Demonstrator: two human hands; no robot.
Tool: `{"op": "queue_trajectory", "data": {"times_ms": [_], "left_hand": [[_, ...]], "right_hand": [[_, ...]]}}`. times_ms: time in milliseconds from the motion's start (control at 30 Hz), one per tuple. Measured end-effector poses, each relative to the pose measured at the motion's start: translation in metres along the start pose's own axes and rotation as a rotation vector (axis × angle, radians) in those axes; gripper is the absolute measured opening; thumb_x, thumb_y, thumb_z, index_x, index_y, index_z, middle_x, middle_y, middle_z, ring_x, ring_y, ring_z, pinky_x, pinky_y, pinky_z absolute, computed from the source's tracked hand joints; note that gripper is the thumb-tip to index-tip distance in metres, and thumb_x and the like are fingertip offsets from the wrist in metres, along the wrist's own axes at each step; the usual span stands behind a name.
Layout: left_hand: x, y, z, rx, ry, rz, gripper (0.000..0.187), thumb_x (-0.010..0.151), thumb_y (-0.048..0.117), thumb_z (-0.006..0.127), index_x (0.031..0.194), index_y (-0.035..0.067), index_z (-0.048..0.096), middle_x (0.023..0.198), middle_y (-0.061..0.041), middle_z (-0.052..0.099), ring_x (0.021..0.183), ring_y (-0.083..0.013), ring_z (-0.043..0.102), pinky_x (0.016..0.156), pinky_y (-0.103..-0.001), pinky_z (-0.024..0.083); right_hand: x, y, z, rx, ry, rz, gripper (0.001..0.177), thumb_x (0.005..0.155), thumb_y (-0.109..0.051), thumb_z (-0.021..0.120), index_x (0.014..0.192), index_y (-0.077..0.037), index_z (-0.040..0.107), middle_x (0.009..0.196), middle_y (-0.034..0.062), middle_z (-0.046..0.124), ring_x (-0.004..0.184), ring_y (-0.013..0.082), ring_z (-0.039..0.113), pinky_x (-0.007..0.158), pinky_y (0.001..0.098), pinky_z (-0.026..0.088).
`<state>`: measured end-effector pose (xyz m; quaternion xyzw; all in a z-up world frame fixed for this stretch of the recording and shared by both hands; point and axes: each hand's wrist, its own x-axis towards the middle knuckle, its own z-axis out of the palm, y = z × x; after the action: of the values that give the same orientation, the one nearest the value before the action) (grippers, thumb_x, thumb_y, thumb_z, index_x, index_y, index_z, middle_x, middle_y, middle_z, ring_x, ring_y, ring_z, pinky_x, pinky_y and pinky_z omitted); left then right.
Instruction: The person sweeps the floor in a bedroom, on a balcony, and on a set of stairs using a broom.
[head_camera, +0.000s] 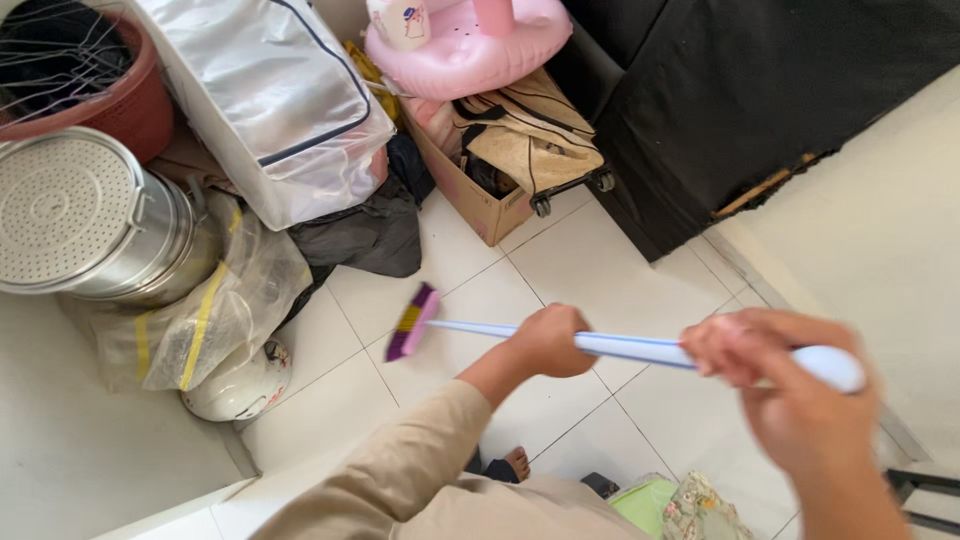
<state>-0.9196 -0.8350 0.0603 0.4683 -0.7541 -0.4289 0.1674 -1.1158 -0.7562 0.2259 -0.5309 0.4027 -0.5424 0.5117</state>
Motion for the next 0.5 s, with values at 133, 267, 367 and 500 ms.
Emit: {"op": "queue_trajectory", "data": {"times_ms": [133, 267, 367, 500], "left_hand": [[0.024, 0.046, -0.012, 0.014, 0.157, 0.130, 0.017, 0.080, 0.024, 0.067, 0.069, 0.013, 0.074, 0.071, -0.014, 0.071, 0.074, -0.0387, 0.067, 0.072, -0.045, 0.056], [0.088, -0.042, -0.025, 0.137, 0.172, 0.221, 0.013, 0.077, 0.020, 0.072, 0.070, 0.009, 0.073, 0.077, -0.016, 0.071, 0.079, -0.0413, 0.066, 0.072, -0.047, 0.055], [0.110, -0.139, -0.037, 0.198, 0.087, 0.191, 0.007, 0.067, 0.016, 0.075, 0.069, 0.011, 0.073, 0.076, -0.015, 0.071, 0.077, -0.0388, 0.068, 0.067, -0.048, 0.053], [0.126, -0.151, -0.041, 0.332, -0.025, 0.256, 0.018, 0.073, 0.024, 0.077, 0.063, 0.010, 0.072, 0.072, -0.016, 0.071, 0.076, -0.0388, 0.066, 0.069, -0.047, 0.052]], "right_hand": [[0.022, -0.047, -0.007, -0.268, -0.011, -0.027, 0.036, 0.100, -0.006, 0.054, 0.065, 0.002, 0.059, 0.066, 0.0121, 0.058, 0.066, 0.0249, 0.056, 0.081, 0.0442, 0.053], [0.043, 0.001, 0.009, -0.342, 0.032, -0.072, 0.019, 0.091, -0.008, 0.064, 0.089, 0.008, 0.074, 0.067, 0.0059, 0.063, 0.058, 0.0129, 0.049, 0.050, 0.0279, 0.039], [0.068, 0.087, 0.073, -0.162, -0.209, -0.361, 0.013, 0.094, -0.001, 0.065, 0.086, 0.005, 0.058, 0.079, 0.0094, 0.064, 0.065, 0.0133, 0.057, 0.057, 0.0282, 0.048], [0.054, 0.090, 0.067, -0.204, -0.173, -0.174, 0.025, 0.098, 0.008, 0.061, 0.075, 0.002, 0.051, 0.075, 0.0101, 0.057, 0.072, 0.0181, 0.051, 0.067, 0.0320, 0.044]]}}
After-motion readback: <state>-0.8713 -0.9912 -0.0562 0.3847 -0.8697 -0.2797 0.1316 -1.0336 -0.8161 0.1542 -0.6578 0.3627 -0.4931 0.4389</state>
